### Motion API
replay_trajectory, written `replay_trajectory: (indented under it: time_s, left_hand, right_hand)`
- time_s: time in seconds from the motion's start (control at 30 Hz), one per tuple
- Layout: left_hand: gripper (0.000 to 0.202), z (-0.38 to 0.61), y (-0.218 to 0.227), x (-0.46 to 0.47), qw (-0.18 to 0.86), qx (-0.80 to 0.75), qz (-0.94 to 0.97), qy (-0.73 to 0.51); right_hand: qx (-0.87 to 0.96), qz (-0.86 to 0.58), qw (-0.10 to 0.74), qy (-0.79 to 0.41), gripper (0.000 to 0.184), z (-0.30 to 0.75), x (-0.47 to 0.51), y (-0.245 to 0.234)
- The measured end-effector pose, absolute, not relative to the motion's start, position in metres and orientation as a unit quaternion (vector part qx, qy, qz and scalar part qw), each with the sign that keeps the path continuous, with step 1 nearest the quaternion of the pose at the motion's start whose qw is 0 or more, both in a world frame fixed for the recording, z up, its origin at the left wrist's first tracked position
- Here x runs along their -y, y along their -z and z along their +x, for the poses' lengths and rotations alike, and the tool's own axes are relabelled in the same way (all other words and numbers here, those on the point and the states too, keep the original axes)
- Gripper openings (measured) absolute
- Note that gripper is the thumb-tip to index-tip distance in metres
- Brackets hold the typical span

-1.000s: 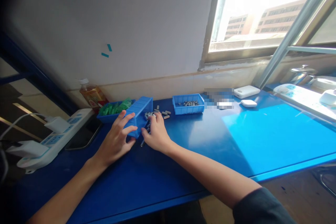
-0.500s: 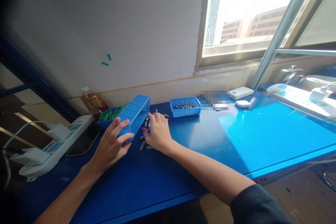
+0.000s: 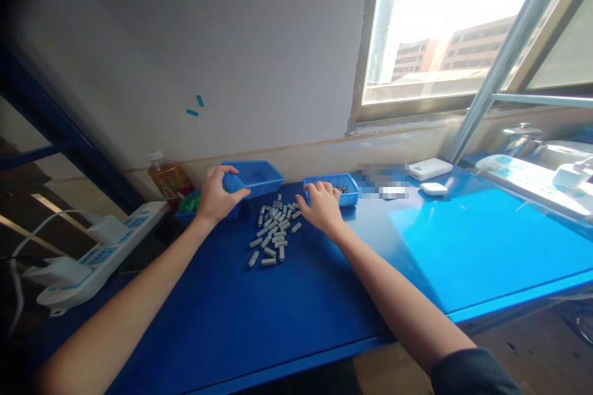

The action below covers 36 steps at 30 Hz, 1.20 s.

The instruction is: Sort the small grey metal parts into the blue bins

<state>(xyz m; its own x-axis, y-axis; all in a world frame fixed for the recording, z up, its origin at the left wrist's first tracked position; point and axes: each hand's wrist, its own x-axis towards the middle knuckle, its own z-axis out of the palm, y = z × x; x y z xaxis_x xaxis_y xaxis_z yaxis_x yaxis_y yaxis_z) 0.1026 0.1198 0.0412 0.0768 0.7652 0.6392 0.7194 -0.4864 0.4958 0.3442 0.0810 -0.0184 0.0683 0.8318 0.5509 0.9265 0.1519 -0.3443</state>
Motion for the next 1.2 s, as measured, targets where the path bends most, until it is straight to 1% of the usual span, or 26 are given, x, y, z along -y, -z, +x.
replay_trajectory:
  time_s: [0.1, 0.2, 0.33, 0.47, 0.57, 0.63, 0.73, 0.8, 0.9, 1.0, 1.1, 1.17, 1.2]
  left_hand:
    - [0.037, 0.122, -0.04, -0.151, 0.1, -0.53, 0.745, -0.394]
    - [0.032, 0.131, -0.031, -0.171, 0.126, -0.547, 0.749, -0.354]
    - [0.02, 0.132, -0.018, -0.183, 0.108, -0.544, 0.76, -0.339]
    - [0.024, 0.134, -0.008, -0.187, 0.087, -0.531, 0.777, -0.326]
    - [0.021, 0.138, -0.004, -0.189, 0.075, -0.518, 0.787, -0.328]
    - [0.017, 0.138, -0.005, -0.19, 0.07, -0.51, 0.791, -0.33]
    - [0.014, 0.134, -0.007, -0.191, 0.054, -0.508, 0.791, -0.336]
    - [0.011, 0.129, -0.008, -0.191, 0.039, -0.511, 0.79, -0.338]
    - [0.008, 0.125, -0.008, -0.187, 0.018, -0.513, 0.791, -0.333]
    - [0.009, 0.127, -0.007, -0.183, 0.007, -0.512, 0.797, -0.32]
    - [0.011, 0.13, -0.005, -0.181, 0.004, -0.513, 0.805, -0.299]
    - [0.012, 0.131, -0.002, -0.18, 0.007, -0.514, 0.812, -0.277]
    - [0.012, 0.13, 0.001, -0.18, 0.01, -0.513, 0.817, -0.263]
  right_hand:
    - [0.692, -0.66, 0.286, 0.058, 0.033, 0.365, -0.089, 0.028]
    - [0.701, -0.649, 0.29, 0.058, 0.034, 0.38, -0.094, 0.031]
    - [0.709, -0.625, 0.323, 0.045, 0.031, 0.395, -0.097, 0.031]
    - [0.679, -0.63, 0.368, 0.079, 0.03, 0.394, -0.093, 0.026]
    - [0.69, -0.609, 0.377, 0.103, 0.026, 0.372, -0.084, 0.016]
    - [0.739, -0.566, 0.358, 0.074, 0.023, 0.346, -0.081, 0.01]
    - [0.82, -0.495, 0.288, 0.009, 0.026, 0.304, -0.088, 0.007]
    - [0.821, -0.51, 0.254, -0.029, 0.032, 0.282, -0.098, 0.012]
    - [0.807, -0.536, 0.24, -0.061, 0.04, 0.265, -0.111, 0.02]
    - [0.811, -0.53, 0.241, -0.055, 0.036, 0.264, -0.108, 0.018]
    - [0.822, -0.501, 0.258, -0.082, 0.031, 0.274, -0.085, -0.001]
    - [0.825, -0.469, 0.299, -0.1, 0.028, 0.289, -0.06, -0.015]
    - [0.812, -0.468, 0.333, -0.099, 0.028, 0.299, -0.046, -0.02]
